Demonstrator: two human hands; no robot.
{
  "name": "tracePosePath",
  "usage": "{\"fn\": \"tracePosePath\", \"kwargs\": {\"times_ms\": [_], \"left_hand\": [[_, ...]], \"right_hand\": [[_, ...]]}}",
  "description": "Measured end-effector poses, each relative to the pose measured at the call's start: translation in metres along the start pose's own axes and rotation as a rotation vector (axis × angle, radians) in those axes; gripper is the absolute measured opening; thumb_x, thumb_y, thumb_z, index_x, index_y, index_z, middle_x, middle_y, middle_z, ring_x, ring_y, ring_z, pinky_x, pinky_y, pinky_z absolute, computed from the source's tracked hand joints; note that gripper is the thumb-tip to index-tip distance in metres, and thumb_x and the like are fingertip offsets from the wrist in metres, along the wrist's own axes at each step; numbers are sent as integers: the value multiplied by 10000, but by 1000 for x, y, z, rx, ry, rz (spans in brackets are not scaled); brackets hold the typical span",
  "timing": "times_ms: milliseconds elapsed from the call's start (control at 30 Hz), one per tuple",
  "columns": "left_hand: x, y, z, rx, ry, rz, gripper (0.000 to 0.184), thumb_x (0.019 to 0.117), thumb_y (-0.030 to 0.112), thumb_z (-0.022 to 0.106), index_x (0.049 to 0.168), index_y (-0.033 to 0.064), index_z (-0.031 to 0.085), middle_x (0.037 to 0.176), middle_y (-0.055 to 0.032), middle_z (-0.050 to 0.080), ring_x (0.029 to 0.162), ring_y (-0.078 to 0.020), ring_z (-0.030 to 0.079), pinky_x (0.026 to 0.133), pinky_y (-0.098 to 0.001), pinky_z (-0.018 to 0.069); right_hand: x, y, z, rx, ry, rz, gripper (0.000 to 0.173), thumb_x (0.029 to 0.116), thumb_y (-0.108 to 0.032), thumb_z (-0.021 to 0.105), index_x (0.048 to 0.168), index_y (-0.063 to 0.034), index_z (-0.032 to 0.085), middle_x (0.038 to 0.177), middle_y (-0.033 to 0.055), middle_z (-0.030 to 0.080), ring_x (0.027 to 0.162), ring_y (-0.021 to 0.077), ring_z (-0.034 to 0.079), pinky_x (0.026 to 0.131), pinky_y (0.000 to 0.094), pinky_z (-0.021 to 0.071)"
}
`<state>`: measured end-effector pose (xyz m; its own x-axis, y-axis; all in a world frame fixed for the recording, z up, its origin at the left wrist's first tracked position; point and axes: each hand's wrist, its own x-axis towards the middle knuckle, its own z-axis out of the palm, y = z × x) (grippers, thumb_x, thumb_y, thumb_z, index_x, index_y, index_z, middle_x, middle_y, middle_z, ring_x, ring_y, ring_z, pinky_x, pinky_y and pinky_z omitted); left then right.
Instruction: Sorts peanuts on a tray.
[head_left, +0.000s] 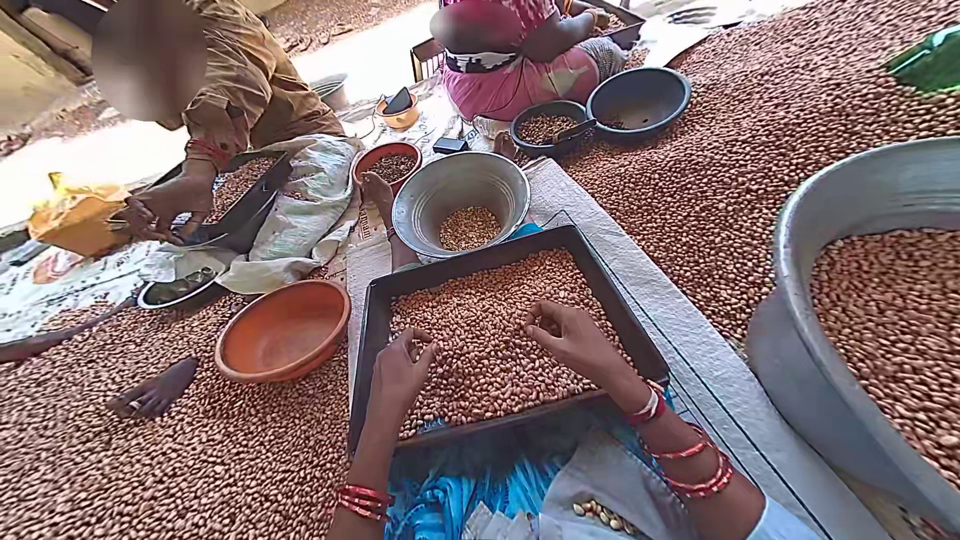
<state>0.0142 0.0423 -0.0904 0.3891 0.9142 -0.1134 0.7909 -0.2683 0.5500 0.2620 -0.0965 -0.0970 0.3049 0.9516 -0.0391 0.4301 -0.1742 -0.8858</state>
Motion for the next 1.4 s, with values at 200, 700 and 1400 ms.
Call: {"fn": "tracePosePath", "kwargs": {"times_ms": [200, 700, 1400], "left_hand": [[4, 12, 7, 100, -145, 31, 217, 977, 170, 687, 1118, 9, 723, 909, -158, 701, 813, -286, 663, 812, -494, 531], [-34, -4, -8, 440, -393, -6, 215, 955, 248, 728, 1146, 164, 777, 1085, -98, 756, 1014, -324, 706, 915, -592, 516], [-20, 31, 12, 502, -530, -131, 588, 976, 261, 683, 1457, -16, 490, 1319, -269, 628, 1269, -428, 593, 1068, -585, 453]], "right_hand": [[-7, -12, 27, -375, -170, -95, 218, 1005, -192, 624, 1103, -46, 753, 1009, 170, 739, 963, 340, 706, 860, 527, 534], [-1, -16, 44, -540, -330, -86, 238, 1015, -169, 558, 1153, -24, 686, 1061, 211, 708, 1029, 399, 689, 846, 572, 524], [-10, -20, 7, -634, -415, 315, 627, 983, -257, 693, 1484, 4, 420, 1189, 269, 662, 1144, 450, 643, 955, 604, 486]]}}
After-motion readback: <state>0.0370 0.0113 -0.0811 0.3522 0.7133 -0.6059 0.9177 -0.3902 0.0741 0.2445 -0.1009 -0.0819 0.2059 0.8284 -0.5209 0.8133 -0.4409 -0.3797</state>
